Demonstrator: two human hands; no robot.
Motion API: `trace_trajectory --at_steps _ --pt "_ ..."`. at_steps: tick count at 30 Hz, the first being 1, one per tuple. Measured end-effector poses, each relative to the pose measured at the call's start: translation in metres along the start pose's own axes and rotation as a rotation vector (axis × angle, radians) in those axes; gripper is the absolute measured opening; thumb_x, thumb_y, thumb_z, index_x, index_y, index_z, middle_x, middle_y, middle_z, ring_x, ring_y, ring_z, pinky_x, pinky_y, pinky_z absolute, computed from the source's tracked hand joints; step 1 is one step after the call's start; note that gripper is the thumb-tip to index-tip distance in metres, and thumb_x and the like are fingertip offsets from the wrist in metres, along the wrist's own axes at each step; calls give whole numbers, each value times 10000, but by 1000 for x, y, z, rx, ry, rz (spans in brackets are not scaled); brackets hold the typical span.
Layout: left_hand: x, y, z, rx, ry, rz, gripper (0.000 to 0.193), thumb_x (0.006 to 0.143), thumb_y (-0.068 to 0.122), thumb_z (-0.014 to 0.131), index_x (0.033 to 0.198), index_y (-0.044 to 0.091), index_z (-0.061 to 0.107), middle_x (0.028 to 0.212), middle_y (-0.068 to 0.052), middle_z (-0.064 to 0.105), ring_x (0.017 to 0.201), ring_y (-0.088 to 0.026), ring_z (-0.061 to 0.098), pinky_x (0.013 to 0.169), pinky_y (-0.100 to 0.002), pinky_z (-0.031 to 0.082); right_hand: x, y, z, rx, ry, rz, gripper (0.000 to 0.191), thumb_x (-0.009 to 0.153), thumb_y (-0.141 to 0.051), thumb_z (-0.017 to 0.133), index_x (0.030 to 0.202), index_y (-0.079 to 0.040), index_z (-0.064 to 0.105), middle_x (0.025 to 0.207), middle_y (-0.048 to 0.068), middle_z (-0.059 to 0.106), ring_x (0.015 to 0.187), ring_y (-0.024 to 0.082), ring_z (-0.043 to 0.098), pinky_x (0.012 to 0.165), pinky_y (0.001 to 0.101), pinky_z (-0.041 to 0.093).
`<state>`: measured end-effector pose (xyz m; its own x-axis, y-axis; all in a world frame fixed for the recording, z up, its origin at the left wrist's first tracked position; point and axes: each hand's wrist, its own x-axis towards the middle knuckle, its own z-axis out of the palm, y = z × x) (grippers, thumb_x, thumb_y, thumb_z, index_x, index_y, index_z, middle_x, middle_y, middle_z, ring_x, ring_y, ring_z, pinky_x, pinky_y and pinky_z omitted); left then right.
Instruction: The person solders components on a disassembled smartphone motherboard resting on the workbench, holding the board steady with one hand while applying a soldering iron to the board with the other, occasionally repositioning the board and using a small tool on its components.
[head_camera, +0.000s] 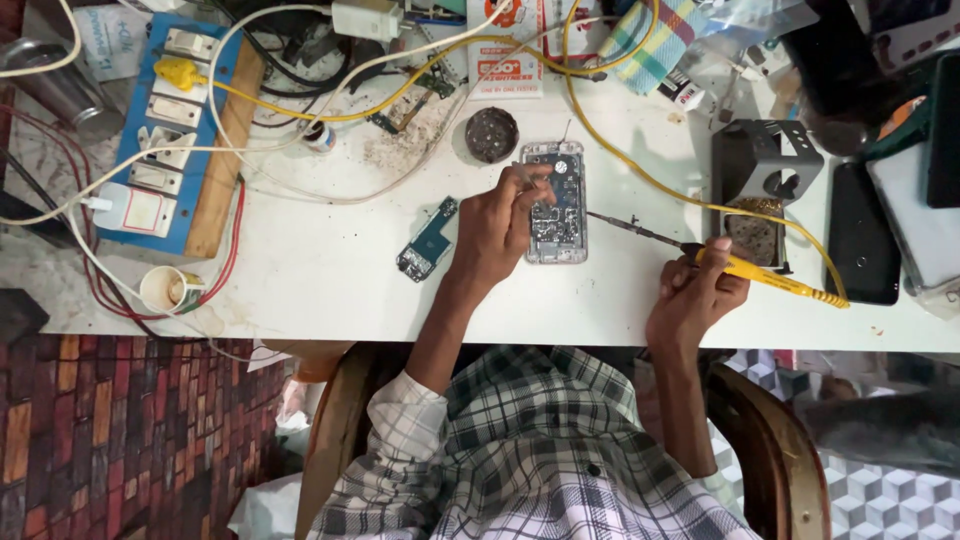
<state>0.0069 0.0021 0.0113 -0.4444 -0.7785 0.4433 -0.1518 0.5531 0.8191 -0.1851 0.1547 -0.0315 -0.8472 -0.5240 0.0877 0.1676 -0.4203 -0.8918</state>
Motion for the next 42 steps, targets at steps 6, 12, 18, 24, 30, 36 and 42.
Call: trace_trajectory --at_steps 6,12,18,24,30,36,42 --pt "0 -2 2 37 -16 -32 184 1097 135 531 1236 50 617 963 -48 800 794 -163 794 630 -296 599 0 0 -1 -16 -9 -1 314 1102 -316 665 978 -60 531 766 -4 443 543 72 406 474 262 343" --pt "-2 -1 1 -15 -10 52 197 1119 113 513 1292 48 579 1013 -61 792 911 -193 800 711 -305 624 -1 0 -1 8 -32 -7 298 1126 -296 645 990 -61 522 785 -8 430 560 74 391 486 263 343" --pt "-1 -3 0 21 9 -8 166 1100 111 536 1242 46 593 938 -45 797 838 -169 807 659 -296 609 -2 -4 5 -12 1 11 273 1107 -288 637 993 -63 532 805 -6 456 560 72 399 484 258 346" --pt "-3 -5 0 12 1 -17 163 1097 109 535 1224 31 600 937 -52 793 802 -162 800 623 -291 590 -3 -7 8 -20 -4 32 291 1099 -309 630 991 -44 573 764 -3 456 572 74 396 500 253 343" --pt "-1 0 -3 -28 -41 -34 170 1119 161 506 1196 27 577 1056 -73 803 709 -157 750 589 -313 554 -2 -2 4 42 -12 14 387 1115 -329 657 862 -89 488 717 -25 407 549 72 361 489 260 328" --pt "1 5 -8 -112 -128 -182 278 1088 197 463 1248 -12 554 1040 -96 791 530 -168 637 535 -316 516 -2 1 5 3 21 16 388 1086 -332 662 836 -99 478 672 -38 392 519 60 317 472 255 295" --pt "-1 -3 -3 -105 -52 5 185 1146 138 451 1217 -10 538 1107 -96 776 707 -138 715 647 -302 567 -2 -1 4 2 -37 -27 388 1102 -322 669 851 -119 453 673 -46 388 552 68 317 503 267 301"
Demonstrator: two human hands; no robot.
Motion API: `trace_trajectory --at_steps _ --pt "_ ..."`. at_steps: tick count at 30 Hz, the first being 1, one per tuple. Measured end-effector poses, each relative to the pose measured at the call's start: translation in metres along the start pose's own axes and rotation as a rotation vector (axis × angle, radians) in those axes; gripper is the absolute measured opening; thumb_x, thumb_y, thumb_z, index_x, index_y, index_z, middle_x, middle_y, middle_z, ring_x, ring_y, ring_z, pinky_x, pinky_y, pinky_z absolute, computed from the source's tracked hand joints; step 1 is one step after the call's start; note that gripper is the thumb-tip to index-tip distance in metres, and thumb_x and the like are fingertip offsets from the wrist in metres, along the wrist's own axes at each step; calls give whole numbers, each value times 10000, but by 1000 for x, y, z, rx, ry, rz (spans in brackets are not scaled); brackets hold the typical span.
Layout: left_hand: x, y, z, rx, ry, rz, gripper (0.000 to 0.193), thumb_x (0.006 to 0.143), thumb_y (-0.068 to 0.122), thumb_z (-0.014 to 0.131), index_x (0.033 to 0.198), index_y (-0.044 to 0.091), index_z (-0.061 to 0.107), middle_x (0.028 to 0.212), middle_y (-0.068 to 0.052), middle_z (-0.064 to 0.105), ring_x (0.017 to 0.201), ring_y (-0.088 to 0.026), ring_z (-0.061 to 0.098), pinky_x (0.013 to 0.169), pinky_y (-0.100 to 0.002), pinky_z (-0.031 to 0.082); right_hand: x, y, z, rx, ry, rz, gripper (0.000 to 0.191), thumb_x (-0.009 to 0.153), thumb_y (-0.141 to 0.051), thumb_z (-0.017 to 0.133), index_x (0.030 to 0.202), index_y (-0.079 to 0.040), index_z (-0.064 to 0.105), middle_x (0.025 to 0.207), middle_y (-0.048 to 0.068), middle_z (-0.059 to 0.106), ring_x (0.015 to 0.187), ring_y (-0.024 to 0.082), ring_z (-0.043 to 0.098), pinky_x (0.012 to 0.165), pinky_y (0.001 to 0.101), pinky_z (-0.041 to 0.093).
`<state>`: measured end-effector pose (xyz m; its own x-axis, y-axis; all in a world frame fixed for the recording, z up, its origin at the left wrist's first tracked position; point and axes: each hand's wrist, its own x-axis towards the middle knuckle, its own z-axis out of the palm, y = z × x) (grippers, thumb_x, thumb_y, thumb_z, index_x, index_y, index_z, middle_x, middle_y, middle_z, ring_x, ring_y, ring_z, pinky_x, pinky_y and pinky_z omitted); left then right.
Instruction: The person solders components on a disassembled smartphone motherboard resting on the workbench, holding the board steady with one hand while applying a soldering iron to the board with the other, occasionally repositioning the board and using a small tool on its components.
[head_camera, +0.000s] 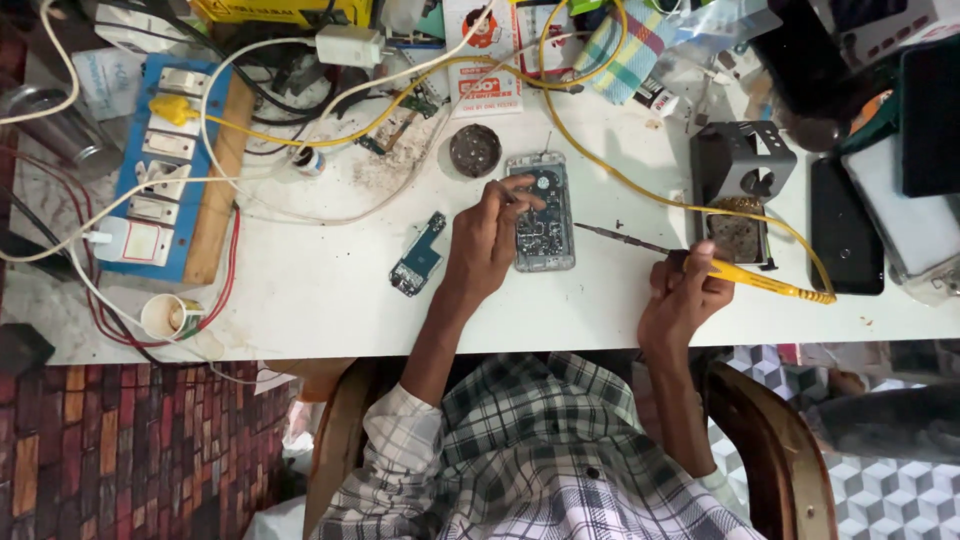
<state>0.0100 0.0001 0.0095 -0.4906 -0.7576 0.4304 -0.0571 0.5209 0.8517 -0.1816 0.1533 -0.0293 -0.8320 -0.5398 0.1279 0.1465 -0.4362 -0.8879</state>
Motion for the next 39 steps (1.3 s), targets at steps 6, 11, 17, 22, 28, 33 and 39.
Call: trace_trajectory --at_steps 6,11,17,22,28,33,39 --pt "-2 -1 0 5 29 -48 154 1114 104 463 1117 -20 554 1153 -108 787 568 -103 639 562 -268 532 -1 -1 1 27 41 43 391 1121 -313 663 857 -114 453 655 -47 371 518 70 316 475 268 301" --pt "-2 5 -2 11 7 -53 202 1115 106 456 1190 -28 587 1071 -84 800 555 -94 608 557 -267 523 -2 -2 0 -10 27 34 263 1104 -308 639 1046 -87 508 681 -26 387 505 73 343 452 264 316" --pt "-4 6 -4 -33 -2 -18 208 1108 51 432 1223 -40 580 1082 -117 790 632 -129 670 669 -272 584 -3 0 -1 -63 17 45 275 1116 -305 629 1033 -80 494 720 -12 398 510 84 390 459 266 363" --pt "-4 4 -2 26 27 43 201 1074 -7 474 1224 -35 605 1062 -132 782 915 -220 797 786 -298 648 -3 -1 1 -94 4 60 224 1122 -251 626 1062 -73 504 751 -2 436 542 91 416 484 283 411" --pt "-3 1 1 90 46 49 150 1072 8 531 1187 -5 627 1038 -110 791 975 -226 803 751 -307 666 -3 -3 4 -160 -48 40 197 1137 -225 602 1058 -70 509 656 9 446 500 103 442 481 291 421" --pt "-4 1 2 73 51 34 125 1071 24 555 1166 10 635 1032 -87 798 932 -205 809 695 -294 653 -3 -7 8 -228 -45 57 226 1134 -230 610 1025 -57 514 611 22 479 483 113 474 474 288 429" --pt "-4 -2 2 98 56 19 162 1064 25 557 1214 28 615 1006 -78 805 872 -189 814 606 -271 618 -3 -8 6 -295 -59 47 217 1131 -233 591 1022 -71 497 617 22 508 491 113 495 479 278 428"
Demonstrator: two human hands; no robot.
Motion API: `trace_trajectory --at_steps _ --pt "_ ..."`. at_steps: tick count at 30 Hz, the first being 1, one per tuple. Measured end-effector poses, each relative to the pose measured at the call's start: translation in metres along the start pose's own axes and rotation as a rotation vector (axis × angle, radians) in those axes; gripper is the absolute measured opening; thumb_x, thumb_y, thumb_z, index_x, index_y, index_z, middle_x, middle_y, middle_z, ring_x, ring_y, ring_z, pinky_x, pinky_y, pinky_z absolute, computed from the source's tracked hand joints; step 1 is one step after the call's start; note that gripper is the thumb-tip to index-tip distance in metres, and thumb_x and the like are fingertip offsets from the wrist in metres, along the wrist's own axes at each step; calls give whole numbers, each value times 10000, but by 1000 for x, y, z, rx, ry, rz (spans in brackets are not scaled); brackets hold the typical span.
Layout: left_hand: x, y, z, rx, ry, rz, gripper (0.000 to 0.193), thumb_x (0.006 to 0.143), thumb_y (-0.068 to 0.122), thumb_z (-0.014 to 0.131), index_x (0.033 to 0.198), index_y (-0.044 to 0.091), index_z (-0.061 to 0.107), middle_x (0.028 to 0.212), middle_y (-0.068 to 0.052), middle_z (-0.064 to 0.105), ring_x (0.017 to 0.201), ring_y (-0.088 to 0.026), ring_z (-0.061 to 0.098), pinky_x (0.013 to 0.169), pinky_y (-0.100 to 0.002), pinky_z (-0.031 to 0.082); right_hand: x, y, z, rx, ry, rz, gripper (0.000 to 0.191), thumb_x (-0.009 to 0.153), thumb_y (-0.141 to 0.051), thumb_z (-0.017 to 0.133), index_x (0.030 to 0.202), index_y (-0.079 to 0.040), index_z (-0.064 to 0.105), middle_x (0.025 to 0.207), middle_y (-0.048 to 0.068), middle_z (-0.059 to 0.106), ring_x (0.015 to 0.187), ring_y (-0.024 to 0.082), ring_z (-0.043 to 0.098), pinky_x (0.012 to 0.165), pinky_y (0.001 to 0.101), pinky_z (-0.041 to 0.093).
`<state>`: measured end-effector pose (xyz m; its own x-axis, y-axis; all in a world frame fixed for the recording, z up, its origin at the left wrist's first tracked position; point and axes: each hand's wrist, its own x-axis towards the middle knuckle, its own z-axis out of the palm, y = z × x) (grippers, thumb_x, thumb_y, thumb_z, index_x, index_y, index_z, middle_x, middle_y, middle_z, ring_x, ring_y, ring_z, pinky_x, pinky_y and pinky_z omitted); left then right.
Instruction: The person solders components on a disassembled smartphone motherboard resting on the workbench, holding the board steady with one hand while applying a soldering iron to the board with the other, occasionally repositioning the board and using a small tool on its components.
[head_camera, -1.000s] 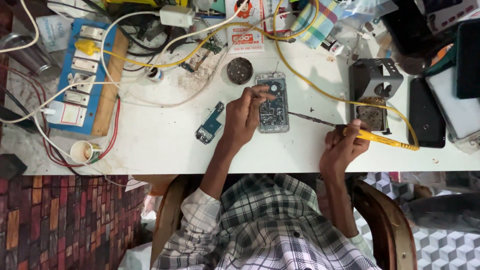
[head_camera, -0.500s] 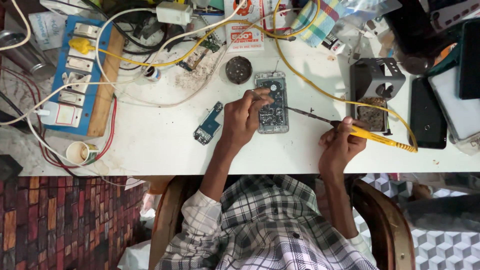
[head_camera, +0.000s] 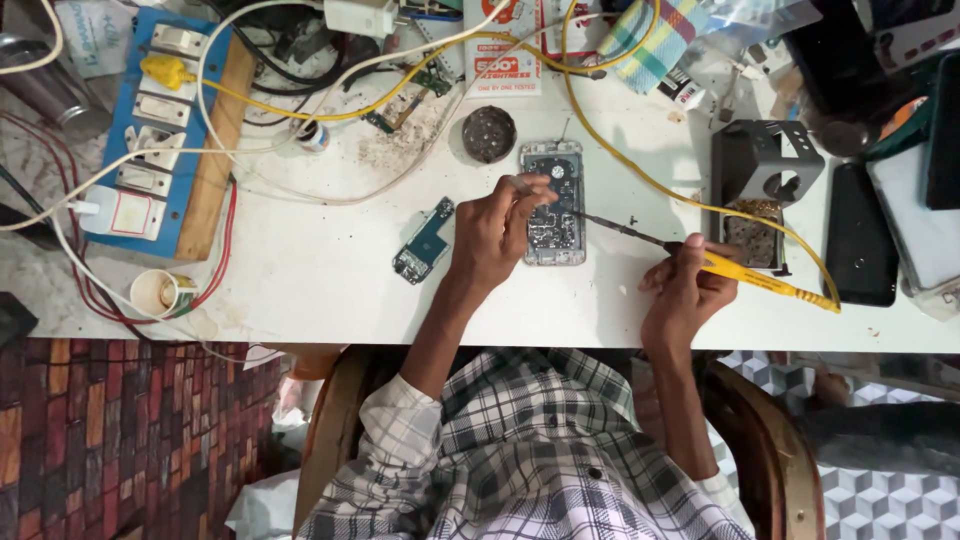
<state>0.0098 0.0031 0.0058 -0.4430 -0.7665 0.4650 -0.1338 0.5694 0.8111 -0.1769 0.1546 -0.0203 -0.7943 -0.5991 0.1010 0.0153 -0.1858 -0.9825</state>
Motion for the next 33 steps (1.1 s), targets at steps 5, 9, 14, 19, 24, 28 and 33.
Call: trace_trajectory --at_steps 5,9,14,19,24,28,33 --pt "1 1 2 7 25 52 177 1074 27 556 1244 45 605 1019 -74 799 924 -198 808 673 -278 641 4 6 -5 111 31 -1 231 1149 -212 603 1018 -71 476 687 6 467 509 101 451 481 292 435" --pt "3 3 3 23 23 33 173 1070 38 563 1235 44 617 1019 -74 802 934 -195 807 683 -276 646 5 7 -4 48 -4 -30 223 1140 -226 612 1037 -78 481 655 15 477 506 101 454 492 293 447" --pt "4 4 2 15 -13 -26 157 1065 58 560 1203 33 631 1026 -62 808 873 -190 805 647 -290 622 3 3 -2 34 -16 -47 230 1140 -249 615 1058 -76 486 659 23 504 524 107 489 519 286 465" --pt "1 4 2 21 5 34 127 1091 82 551 1187 27 612 1090 -57 788 962 -206 803 698 -283 649 1 3 -3 16 -30 -48 226 1150 -246 618 1073 -64 509 662 32 514 527 112 487 527 294 476" --pt "3 4 -1 51 -33 1 128 1083 91 567 1175 25 625 1072 -44 796 865 -189 807 641 -297 613 2 6 -4 50 -7 -48 212 1140 -234 614 1078 -61 509 653 36 528 513 115 500 514 294 482" --pt "3 7 -4 16 -34 -38 122 1076 90 563 1152 19 627 1112 -57 791 824 -181 802 599 -287 592 3 7 -5 53 6 -20 205 1139 -231 607 1069 -62 513 639 40 537 498 122 515 501 292 484" --pt "3 9 -2 4 -32 -34 97 1063 69 585 1121 8 633 1138 -80 787 758 -166 789 555 -282 561 3 5 -4 18 -27 -24 207 1146 -228 600 1061 -63 508 640 40 531 502 122 515 498 287 474"
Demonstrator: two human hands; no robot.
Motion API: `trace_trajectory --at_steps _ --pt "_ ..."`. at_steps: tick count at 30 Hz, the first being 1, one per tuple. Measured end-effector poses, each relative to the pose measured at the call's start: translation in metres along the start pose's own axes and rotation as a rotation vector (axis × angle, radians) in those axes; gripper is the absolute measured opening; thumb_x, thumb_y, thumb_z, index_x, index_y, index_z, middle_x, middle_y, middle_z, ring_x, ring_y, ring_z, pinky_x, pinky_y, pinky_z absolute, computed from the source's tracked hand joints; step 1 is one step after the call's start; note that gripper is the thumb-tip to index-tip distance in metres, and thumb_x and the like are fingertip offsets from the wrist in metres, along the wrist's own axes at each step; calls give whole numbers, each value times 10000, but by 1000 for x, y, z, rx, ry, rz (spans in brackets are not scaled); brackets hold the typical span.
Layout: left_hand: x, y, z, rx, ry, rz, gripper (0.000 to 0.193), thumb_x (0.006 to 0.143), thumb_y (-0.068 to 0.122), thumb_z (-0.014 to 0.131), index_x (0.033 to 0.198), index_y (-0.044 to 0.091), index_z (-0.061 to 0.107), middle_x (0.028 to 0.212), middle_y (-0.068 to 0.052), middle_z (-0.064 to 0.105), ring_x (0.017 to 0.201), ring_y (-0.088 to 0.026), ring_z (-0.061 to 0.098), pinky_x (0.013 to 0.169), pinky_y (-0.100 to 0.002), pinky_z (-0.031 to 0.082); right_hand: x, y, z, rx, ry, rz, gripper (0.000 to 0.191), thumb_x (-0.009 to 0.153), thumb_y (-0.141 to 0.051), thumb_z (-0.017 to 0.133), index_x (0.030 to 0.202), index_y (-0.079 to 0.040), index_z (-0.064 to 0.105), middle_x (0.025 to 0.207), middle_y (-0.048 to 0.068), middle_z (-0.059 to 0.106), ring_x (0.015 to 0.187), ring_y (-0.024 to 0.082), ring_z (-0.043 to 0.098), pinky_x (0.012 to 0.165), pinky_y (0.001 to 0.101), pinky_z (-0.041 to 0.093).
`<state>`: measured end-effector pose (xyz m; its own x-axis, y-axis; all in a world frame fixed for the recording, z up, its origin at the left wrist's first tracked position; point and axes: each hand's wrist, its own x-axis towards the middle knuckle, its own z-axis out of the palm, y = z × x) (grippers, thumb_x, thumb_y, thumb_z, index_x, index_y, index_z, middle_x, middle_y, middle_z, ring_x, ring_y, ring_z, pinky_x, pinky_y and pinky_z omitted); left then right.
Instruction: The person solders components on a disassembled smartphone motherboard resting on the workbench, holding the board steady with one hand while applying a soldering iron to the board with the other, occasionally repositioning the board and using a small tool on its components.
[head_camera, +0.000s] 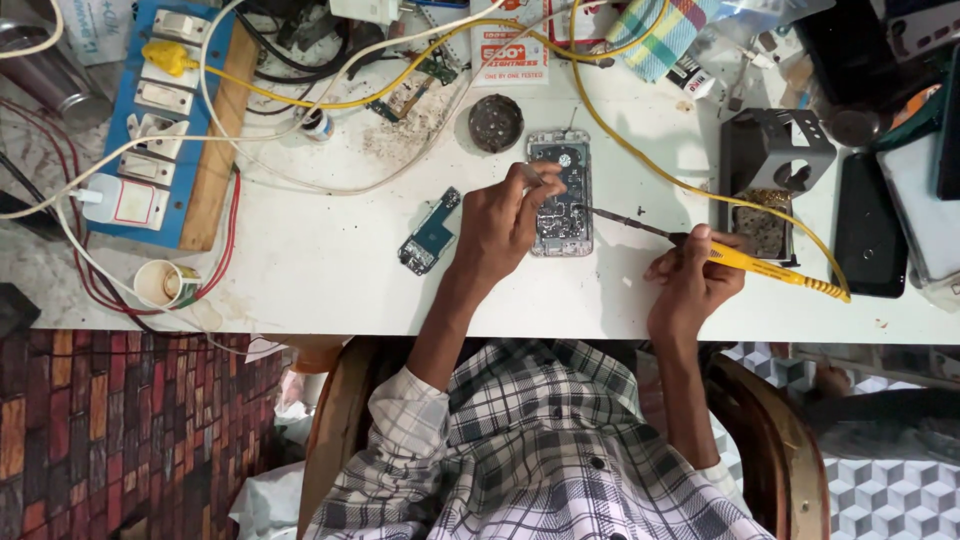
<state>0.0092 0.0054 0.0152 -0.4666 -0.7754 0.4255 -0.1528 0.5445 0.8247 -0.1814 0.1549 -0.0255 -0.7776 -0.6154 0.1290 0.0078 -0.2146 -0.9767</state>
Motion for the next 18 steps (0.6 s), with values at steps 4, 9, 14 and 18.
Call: trace_trajectory --at_steps 4,9,14,18 --pt "0 -1 0 -5 28 94 139 1090 56 545 1197 21 626 1105 -60 780 860 -179 793 633 -271 600 -1 -3 3 -8 4 -12 200 1144 -226 596 1071 -65 503 641 40 534 513 119 526 510 278 470" --pt "-1 -2 0 -63 -5 50 157 1090 52 534 1223 9 606 1043 -65 787 883 -181 807 654 -266 629 -2 -5 6 4 2 -11 217 1148 -222 608 1058 -52 509 676 44 532 535 111 514 518 281 471" --pt "-2 -2 1 -55 -27 38 141 1102 82 540 1199 10 612 1068 -84 799 870 -203 801 650 -284 622 -3 -6 8 9 11 -11 211 1142 -209 616 1056 -47 511 721 43 534 554 106 515 519 284 480" --pt "-3 -4 0 -101 -4 149 159 1165 116 485 1245 14 578 1142 -89 773 974 -216 790 745 -297 651 -3 -5 8 26 17 -2 206 1130 -205 623 1049 -44 522 734 40 545 543 102 504 505 281 470"
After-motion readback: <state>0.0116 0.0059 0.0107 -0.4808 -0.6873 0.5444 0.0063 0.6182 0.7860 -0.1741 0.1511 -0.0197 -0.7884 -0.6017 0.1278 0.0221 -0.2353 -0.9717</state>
